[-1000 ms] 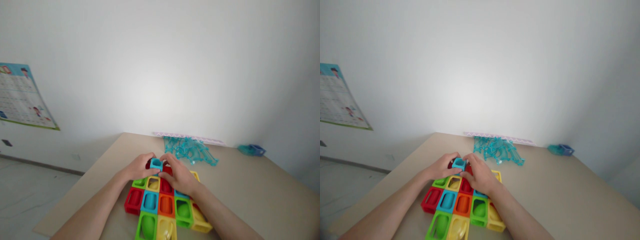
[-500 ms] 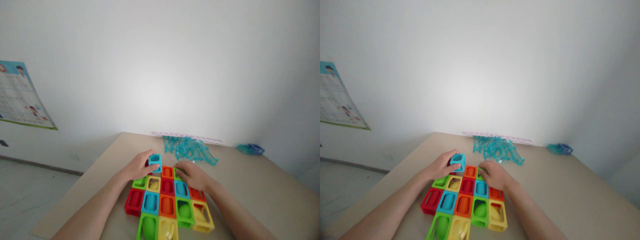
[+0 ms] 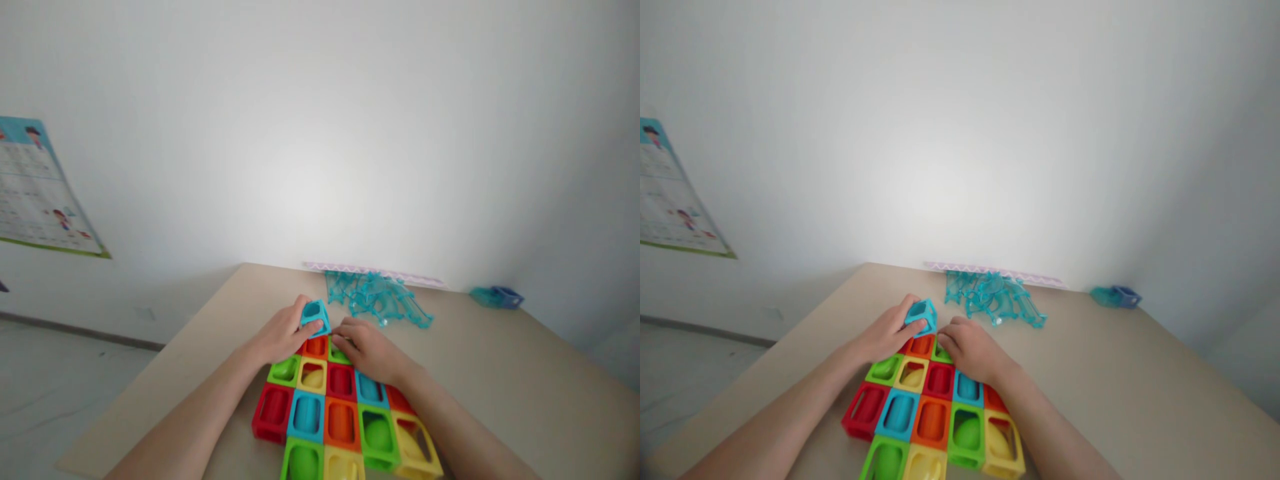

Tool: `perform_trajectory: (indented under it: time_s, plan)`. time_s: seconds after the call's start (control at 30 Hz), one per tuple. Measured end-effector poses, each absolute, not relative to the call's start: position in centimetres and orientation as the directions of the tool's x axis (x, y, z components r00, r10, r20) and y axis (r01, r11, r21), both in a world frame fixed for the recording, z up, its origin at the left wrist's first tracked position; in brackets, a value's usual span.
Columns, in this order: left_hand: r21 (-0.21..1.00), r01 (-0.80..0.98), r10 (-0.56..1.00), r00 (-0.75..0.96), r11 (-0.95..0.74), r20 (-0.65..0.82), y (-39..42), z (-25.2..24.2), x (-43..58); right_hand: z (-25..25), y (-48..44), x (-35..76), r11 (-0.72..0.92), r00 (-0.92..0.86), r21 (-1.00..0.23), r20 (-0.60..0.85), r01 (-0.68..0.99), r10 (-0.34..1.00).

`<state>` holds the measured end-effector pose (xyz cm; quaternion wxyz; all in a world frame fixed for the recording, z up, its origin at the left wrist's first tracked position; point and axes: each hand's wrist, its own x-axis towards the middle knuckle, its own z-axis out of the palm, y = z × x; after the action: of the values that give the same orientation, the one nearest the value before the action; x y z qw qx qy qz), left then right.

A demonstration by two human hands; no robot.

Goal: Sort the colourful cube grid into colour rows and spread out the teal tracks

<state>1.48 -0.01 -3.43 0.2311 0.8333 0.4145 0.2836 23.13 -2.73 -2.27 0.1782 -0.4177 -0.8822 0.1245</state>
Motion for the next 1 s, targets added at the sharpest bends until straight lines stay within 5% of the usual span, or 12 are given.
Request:
perform_trajectory:
  time_s: [0.27, 0.43, 0.57, 0.7, 0.9, 1.0]
  plan:
    - [0.556, 0.614, 0.821, 0.502, -0.561, 0.274, 0.9, -3.2, -0.4, -0.4, -4.3, 25.4, 0.517, -0.522, -0.321, 0.078, 0.793, 0.849]
    - [0.496, 0.686, 0.845, 0.406, -0.533, 0.347, 1.2, -2.9, -0.8, -2.2, -4.3, 23.4, 0.506, -0.481, -0.288, 0.157, 0.813, 0.863]
    - [0.658, 0.505, 0.827, 0.279, -0.558, 0.488, 0.5, -2.7, -0.3, -3.1, -3.8, 22.1, 0.457, -0.413, -0.267, 0.206, 0.848, 0.887]
    - [0.742, 0.313, 0.78, 0.45, -0.593, 0.434, -0.4, -2.6, 0.2, -2.8, -3.7, 22.1, 0.448, -0.367, -0.239, 0.315, 0.862, 0.875]
    - [0.701, 0.392, 0.763, 0.548, -0.596, 0.343, -0.3, -2.5, 0.2, -1.3, -4.5, 23.6, 0.616, -0.532, -0.221, 0.342, 0.756, 0.775]
    - [0.688, 0.399, 0.756, 0.557, -0.607, 0.344, -0.2, -2.5, 0.1, -1.6, -4.4, 23.8, 0.563, -0.472, -0.281, 0.331, 0.777, 0.817]
